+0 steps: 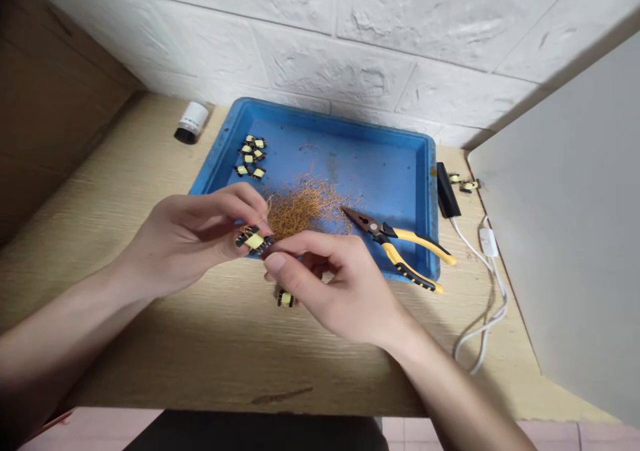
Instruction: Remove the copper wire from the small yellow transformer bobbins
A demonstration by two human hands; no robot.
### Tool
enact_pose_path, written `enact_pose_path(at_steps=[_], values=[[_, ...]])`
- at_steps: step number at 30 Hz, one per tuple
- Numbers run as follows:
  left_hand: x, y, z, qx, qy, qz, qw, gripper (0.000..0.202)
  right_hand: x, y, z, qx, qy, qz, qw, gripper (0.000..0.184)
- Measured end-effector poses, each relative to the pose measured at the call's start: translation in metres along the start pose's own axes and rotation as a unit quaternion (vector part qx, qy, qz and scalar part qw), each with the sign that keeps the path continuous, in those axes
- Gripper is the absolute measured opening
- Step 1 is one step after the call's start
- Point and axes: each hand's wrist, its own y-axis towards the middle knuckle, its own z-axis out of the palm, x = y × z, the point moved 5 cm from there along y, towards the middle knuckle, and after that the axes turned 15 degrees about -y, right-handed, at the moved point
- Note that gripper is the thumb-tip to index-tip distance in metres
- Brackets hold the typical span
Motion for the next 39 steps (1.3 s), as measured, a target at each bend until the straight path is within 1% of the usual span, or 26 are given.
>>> enact_pose_path(at_steps=[4, 8, 9, 11, 12, 13, 15, 17, 20, 23, 27, 30, 35, 37, 39], values=[[0.0, 0.0, 0.0, 0.003, 0.001, -0.001, 1.0, 0.029, 0.002, 0.003, -0.005, -0.009, 0.035, -0.002, 0.999, 0.031], [0.005, -0.003, -0.004, 0.034, -0.006, -0.023, 0.999, 0.019, 0.002, 0.005, -0.007, -0.028, 0.039, -0.002, 0.999, 0.035], [0.006, -0.003, -0.004, 0.046, -0.024, -0.032, 0.998, 0.023, 0.002, 0.005, -0.008, -0.033, 0.033, -0.003, 0.999, 0.036], [0.009, -0.004, -0.004, 0.063, -0.062, -0.056, 0.995, 0.038, 0.002, 0.005, -0.008, -0.04, 0.016, -0.008, 0.999, 0.038], [0.009, -0.004, -0.004, 0.061, -0.073, -0.066, 0.993, 0.043, 0.002, 0.005, -0.008, -0.041, 0.007, -0.009, 0.999, 0.038], [0.009, -0.003, -0.004, 0.05, -0.071, -0.074, 0.993, 0.043, 0.002, 0.005, -0.007, -0.04, 0.0, -0.011, 0.999, 0.039], [0.008, -0.002, -0.005, 0.02, -0.042, -0.085, 0.995, 0.031, 0.003, 0.005, -0.006, -0.031, -0.011, -0.014, 0.999, 0.04], [0.006, 0.0, -0.004, 0.002, -0.007, -0.083, 0.997, 0.019, 0.004, 0.005, -0.005, -0.017, -0.017, -0.021, 0.999, 0.039], [0.005, 0.001, -0.004, 0.004, 0.012, -0.08, 0.997, 0.01, 0.004, 0.005, -0.005, 0.0, -0.015, -0.024, 1.0, 0.039], [0.006, 0.0, -0.004, 0.016, -0.013, -0.078, 0.997, 0.001, 0.003, 0.004, -0.006, 0.006, 0.007, -0.012, 1.0, 0.038], [0.005, -0.001, -0.003, 0.03, -0.042, -0.057, 0.997, 0.014, 0.002, 0.004, -0.006, 0.017, 0.037, -0.006, 0.999, 0.031], [0.007, -0.002, -0.003, 0.029, -0.048, -0.053, 0.997, 0.018, 0.001, 0.003, -0.005, 0.026, 0.032, 0.002, 0.999, 0.03], [0.01, -0.004, -0.005, -0.001, -0.032, -0.059, 0.998, 0.016, 0.0, 0.003, -0.003, 0.042, -0.011, 0.0, 0.999, 0.031], [0.01, -0.004, -0.005, -0.014, -0.027, -0.061, 0.998, 0.013, 0.0, 0.003, -0.004, 0.03, -0.006, -0.004, 1.0, 0.029], [0.01, -0.004, -0.005, -0.031, -0.023, -0.063, 0.997, 0.009, 0.0, 0.003, -0.006, -0.003, 0.022, -0.004, 1.0, 0.02]])
